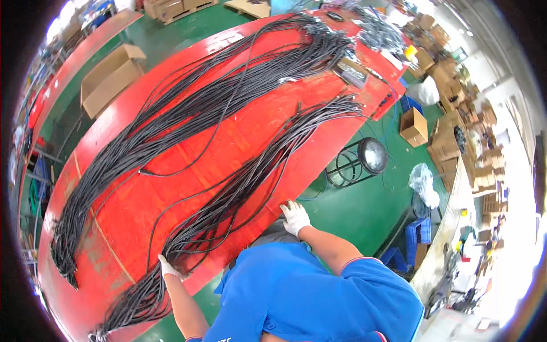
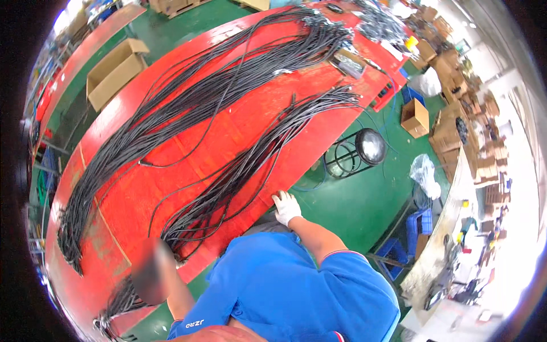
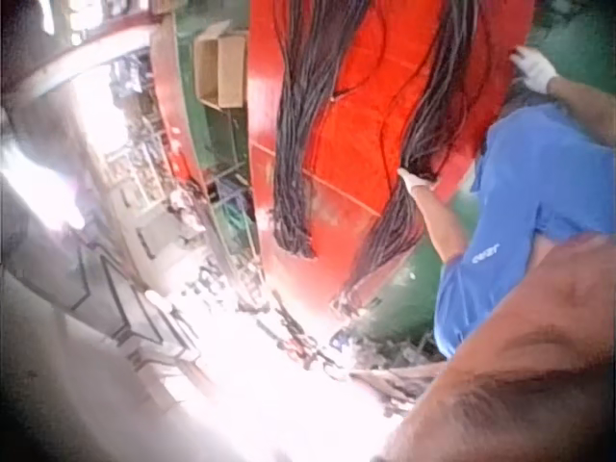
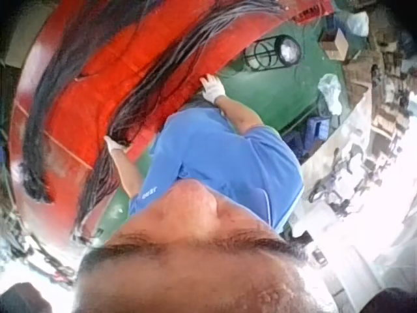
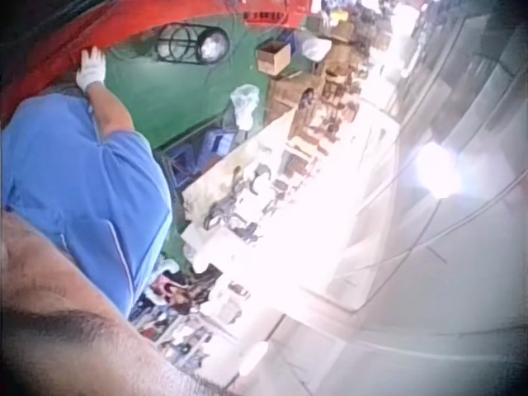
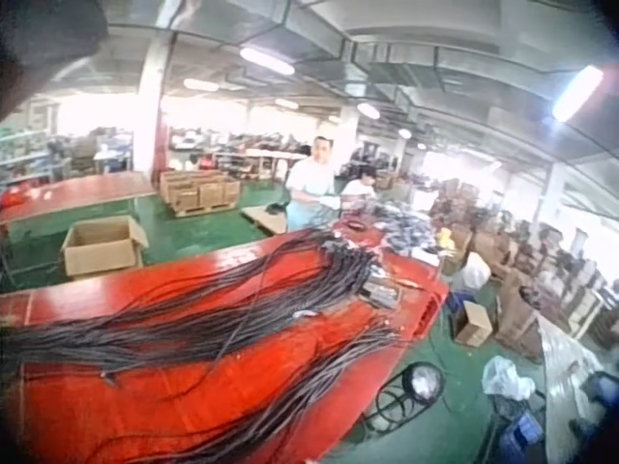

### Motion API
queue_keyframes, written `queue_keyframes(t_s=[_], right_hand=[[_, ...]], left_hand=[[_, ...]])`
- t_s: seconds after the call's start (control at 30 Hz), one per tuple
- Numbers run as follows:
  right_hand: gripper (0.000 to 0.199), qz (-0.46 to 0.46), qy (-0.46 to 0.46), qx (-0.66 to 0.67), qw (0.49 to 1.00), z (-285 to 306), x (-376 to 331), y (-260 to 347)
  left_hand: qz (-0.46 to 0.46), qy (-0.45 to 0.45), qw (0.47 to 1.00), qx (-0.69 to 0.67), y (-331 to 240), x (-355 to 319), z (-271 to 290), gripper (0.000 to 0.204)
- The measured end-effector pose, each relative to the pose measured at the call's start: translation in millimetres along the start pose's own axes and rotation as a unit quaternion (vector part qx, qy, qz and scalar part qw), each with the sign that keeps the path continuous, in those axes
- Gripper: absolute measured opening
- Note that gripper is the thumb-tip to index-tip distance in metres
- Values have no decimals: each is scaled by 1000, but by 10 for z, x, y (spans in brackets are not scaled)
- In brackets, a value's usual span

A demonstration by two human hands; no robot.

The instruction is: The person uses a pneumatic crimping tool to attach gold-colored connectors to the ends of black electrical wires. They repeatedly pick up wires, insert them into a metal jig, and use the tool to secure the connectors. The person also organizes the finished wires into bundles and handles a bag of connectors.

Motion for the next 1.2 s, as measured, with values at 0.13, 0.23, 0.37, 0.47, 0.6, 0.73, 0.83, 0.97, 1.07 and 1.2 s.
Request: queue_keyframes(t_s=[0.13, 0.23, 0.37, 0.47, 0.6, 0.73, 0.83, 0.97, 1.07, 1.2], right_hand=[[57, -43, -18, 19, 999, -32, -69, -73], [55, -96, 22, 68, 993, -125, -29, -101], [49, -82, -6, 77, 994, -100, -53, -125], [50, -47, 15, 101, 994, -146, -105, -178], [53, 67, 58, 126, 988, -58, -86, -170], [61, -42, 121, 147, 981, -251, -210, -1155], [63, -199, 276, 289, 895, -1630, -179, -2415], [51, -193, 359, 246, 880, -1971, -74, -2936], [43, -133, 393, 171, 894, -2132, 185, -3017], [32, 55, 382, 26, 922, -2605, 843, -3057]], left_hand=[[-48, -37, 997, 55, -69, -66, 4, 120], [-69, -61, 993, 74, -43, -48, 121, 114], [-103, -92, 988, 67, 44, -115, 40, 108], [-182, -134, 967, 119, -17, -246, -88, 108], [-364, -171, 810, 427, -96, -661, -39, 100], [-416, -113, 717, 548, 326, -1438, -929, 57], [-365, -61, 739, 563, 855, -1919, -1140, 63], [-388, 83, 738, 546, 1629, -2542, -1458, 60], [-414, 69, 775, 473, 2305, -2861, -1180, 52], [-249, 79, 843, 470, 3289, -2648, -524, 60]])
Point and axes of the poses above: each hand's wrist, its own x-axis towards the middle knuckle, its own z-axis out of the back of the hand, y = z × x, the point moved 10 cm from there along x, towards the middle knuckle, and after that the axes turned 15 degrees about -z, right-handed, at the moved point
